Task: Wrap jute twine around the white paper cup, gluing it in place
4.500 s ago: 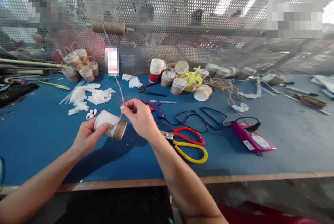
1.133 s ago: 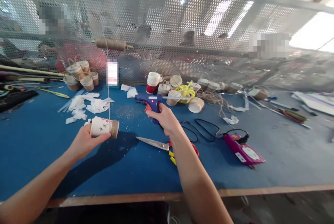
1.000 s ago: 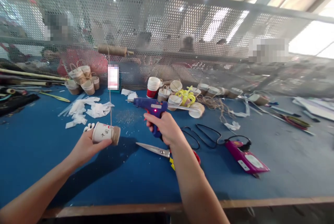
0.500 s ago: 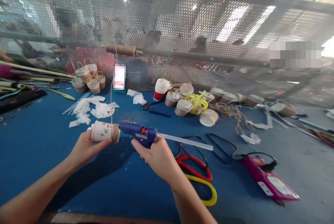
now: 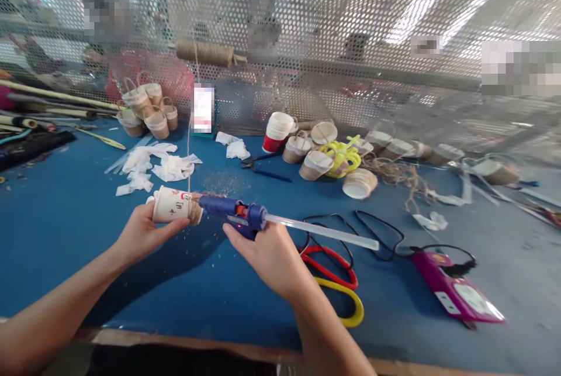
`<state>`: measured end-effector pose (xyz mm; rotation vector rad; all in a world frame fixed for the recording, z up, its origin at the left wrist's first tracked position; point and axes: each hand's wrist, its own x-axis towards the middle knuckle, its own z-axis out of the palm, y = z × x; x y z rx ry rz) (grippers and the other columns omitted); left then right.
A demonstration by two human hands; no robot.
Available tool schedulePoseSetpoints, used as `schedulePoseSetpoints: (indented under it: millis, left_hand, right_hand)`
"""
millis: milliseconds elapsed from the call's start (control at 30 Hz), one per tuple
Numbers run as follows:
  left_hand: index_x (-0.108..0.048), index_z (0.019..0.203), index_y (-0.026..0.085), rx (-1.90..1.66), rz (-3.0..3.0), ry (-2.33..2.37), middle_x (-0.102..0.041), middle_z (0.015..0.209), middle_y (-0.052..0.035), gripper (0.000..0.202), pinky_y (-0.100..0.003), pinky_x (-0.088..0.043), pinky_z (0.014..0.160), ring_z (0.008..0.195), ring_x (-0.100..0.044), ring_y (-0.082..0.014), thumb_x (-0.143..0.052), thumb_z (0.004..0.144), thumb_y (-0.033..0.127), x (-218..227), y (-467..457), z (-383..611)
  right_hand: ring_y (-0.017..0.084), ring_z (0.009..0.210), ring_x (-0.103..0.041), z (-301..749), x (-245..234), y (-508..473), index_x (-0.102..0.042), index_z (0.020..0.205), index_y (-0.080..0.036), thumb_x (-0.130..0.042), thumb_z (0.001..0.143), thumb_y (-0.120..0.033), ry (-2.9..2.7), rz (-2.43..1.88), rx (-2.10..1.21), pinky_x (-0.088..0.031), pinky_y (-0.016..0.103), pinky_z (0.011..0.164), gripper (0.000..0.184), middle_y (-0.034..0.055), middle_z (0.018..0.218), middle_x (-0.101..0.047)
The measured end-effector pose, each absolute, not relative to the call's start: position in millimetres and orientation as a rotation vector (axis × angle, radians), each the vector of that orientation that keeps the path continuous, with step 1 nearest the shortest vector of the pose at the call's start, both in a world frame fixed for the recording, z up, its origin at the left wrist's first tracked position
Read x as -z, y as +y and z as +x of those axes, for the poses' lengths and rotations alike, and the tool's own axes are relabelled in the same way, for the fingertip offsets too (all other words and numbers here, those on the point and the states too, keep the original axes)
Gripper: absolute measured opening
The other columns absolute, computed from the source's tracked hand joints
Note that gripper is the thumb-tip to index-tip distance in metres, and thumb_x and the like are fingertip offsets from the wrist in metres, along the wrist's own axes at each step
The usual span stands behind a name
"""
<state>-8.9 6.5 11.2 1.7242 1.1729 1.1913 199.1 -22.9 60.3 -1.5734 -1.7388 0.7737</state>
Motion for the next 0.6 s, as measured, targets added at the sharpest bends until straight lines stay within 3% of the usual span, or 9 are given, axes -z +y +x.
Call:
schedulePoseSetpoints:
  millis: [233,600]
  left_hand:
    - [-0.068,0.085,0.016,-1.176,1.694,1.131,-0.072,0.083,-0.0081,0.019,-0.029,-0.055,0.069,0.071,-0.066,-0.0189,-0.066,0.068,0.023,-12,7,-8]
    - [-0.066,0.089,0.011,-1.09,1.614,1.143,-0.071,0.096,-0.012,0.026,-0.034,-0.053,0.078,0.084,-0.066,-0.0231,-0.064,0.069,0.028,-11,8,-8]
  right_hand:
    - [0.012,0.041,-0.043,198,-56,-23,-0.047,0.055,-0.023,-0.057,0.072,-0.036,-1.827,-1.642,-0.711,-0.038,0.028,0.043,0.024,-0.0033,0.045,-0.048]
    - [0.017,0.056,-0.056,208,-51,-25,-0.066,0.076,-0.022,-0.053,0.075,-0.034,-2.068,-1.516,-0.482,-0.043,0.027,0.053,0.018,0.0,0.056,-0.058]
